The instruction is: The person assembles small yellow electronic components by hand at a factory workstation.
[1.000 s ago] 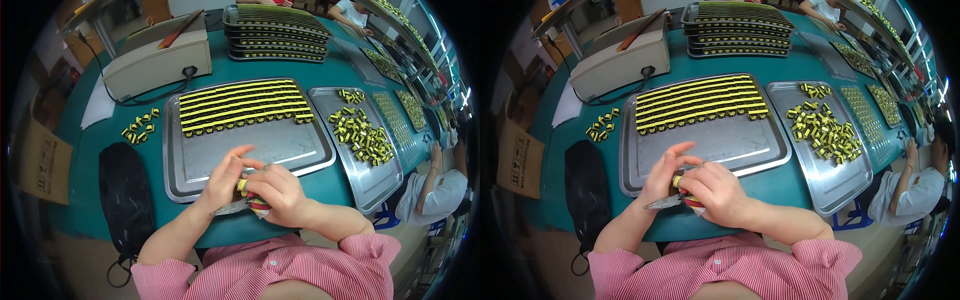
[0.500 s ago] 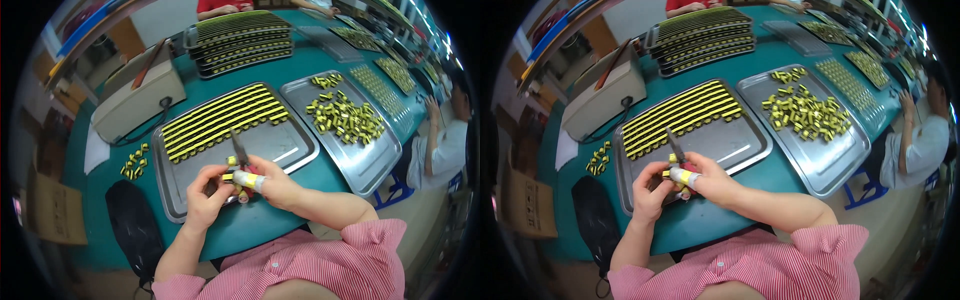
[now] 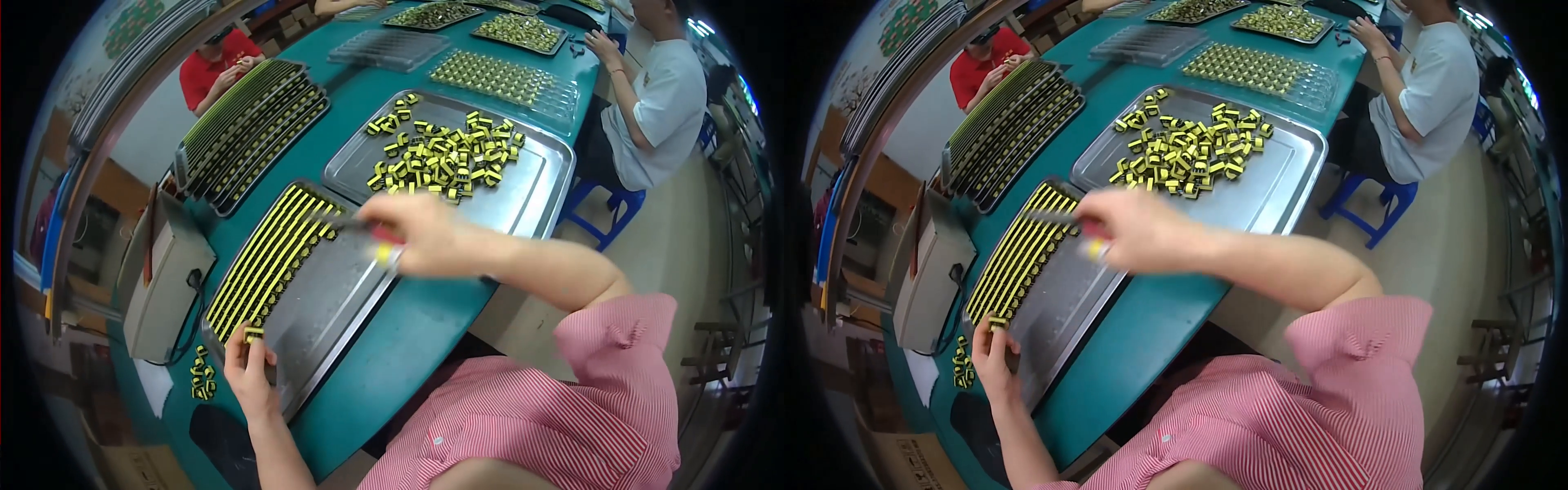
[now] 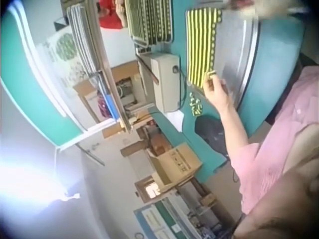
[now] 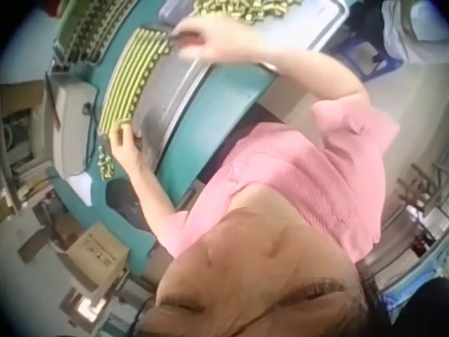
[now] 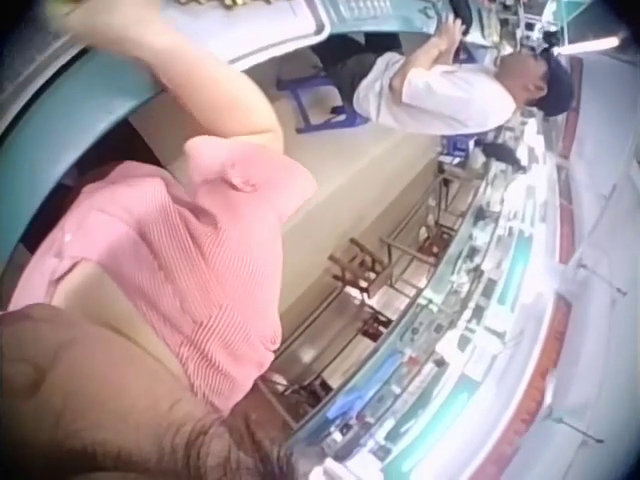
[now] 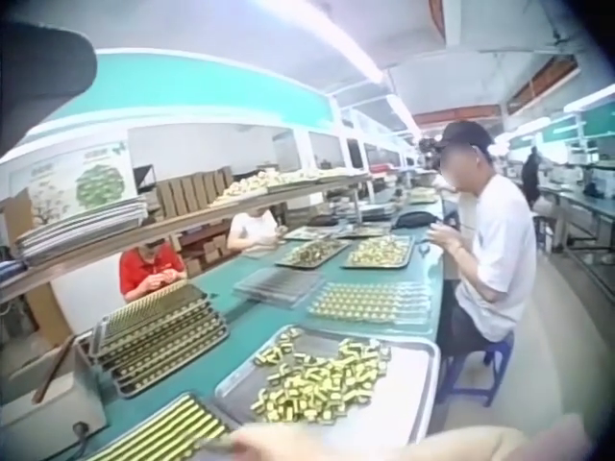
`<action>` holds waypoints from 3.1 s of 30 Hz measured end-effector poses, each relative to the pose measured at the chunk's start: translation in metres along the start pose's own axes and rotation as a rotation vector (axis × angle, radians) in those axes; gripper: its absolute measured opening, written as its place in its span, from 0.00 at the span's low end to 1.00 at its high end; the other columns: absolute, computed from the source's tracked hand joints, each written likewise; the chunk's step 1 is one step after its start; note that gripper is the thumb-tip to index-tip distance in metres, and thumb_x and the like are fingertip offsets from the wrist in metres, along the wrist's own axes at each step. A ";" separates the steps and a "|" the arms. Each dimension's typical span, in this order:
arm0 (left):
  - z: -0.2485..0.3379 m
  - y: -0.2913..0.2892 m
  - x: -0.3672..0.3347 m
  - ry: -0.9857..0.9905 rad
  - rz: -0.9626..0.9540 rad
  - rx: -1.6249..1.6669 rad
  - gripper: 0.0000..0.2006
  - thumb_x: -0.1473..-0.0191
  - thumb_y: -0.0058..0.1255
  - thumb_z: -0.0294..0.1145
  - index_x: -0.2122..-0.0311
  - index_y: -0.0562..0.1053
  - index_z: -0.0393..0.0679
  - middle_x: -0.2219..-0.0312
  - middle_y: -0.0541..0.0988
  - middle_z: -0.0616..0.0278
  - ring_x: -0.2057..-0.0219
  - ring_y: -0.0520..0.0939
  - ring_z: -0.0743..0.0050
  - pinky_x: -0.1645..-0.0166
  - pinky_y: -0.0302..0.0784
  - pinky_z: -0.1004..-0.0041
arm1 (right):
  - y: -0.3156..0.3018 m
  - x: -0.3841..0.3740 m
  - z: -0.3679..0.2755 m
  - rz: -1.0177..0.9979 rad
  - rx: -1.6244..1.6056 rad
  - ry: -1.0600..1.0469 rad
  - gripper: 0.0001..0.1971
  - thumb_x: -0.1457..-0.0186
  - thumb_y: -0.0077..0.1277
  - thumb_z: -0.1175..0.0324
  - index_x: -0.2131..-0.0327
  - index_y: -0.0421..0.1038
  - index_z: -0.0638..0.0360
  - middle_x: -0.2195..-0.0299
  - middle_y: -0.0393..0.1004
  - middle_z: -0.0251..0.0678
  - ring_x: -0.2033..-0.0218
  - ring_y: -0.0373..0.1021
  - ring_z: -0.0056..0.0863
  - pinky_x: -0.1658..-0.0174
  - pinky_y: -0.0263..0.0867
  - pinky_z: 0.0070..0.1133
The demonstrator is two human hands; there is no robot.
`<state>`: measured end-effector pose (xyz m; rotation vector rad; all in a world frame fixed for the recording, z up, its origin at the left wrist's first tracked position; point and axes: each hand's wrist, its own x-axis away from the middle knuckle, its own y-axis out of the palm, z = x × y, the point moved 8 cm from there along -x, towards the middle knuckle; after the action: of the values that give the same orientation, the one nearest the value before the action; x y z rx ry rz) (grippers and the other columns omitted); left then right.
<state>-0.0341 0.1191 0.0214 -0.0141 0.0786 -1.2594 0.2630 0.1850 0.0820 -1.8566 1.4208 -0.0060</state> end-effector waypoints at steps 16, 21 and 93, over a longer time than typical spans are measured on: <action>0.012 0.124 -0.069 0.622 -0.110 -1.028 0.10 0.63 0.57 0.27 0.72 0.71 0.38 0.74 0.73 0.58 0.74 0.75 0.63 0.69 0.70 0.70 | -0.069 0.010 0.105 0.132 0.671 0.230 0.17 0.69 0.54 0.75 0.68 0.68 0.57 0.71 0.69 0.39 0.65 0.67 0.39 0.63 0.64 0.30; 0.005 0.143 -0.076 0.606 -0.139 -1.137 0.09 0.63 0.57 0.27 0.72 0.72 0.39 0.74 0.73 0.58 0.72 0.75 0.60 0.67 0.70 0.67 | -0.073 0.012 0.107 0.174 0.619 0.220 0.17 0.70 0.53 0.77 0.69 0.68 0.58 0.72 0.70 0.41 0.67 0.67 0.40 0.65 0.64 0.30; -0.010 0.031 0.045 0.006 -0.218 0.046 0.13 0.54 0.53 0.23 0.60 0.69 0.33 0.74 0.71 0.69 0.73 0.69 0.88 0.68 0.66 0.85 | 0.166 0.023 -0.026 -0.576 -0.999 0.619 0.16 0.49 0.49 0.69 0.57 0.62 0.64 0.68 0.71 0.34 0.71 0.67 0.20 0.73 0.63 0.16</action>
<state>0.0082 0.0866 0.0072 0.0212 0.0546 -1.4786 0.1247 0.1399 -0.0056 -3.2715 1.2994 -0.2059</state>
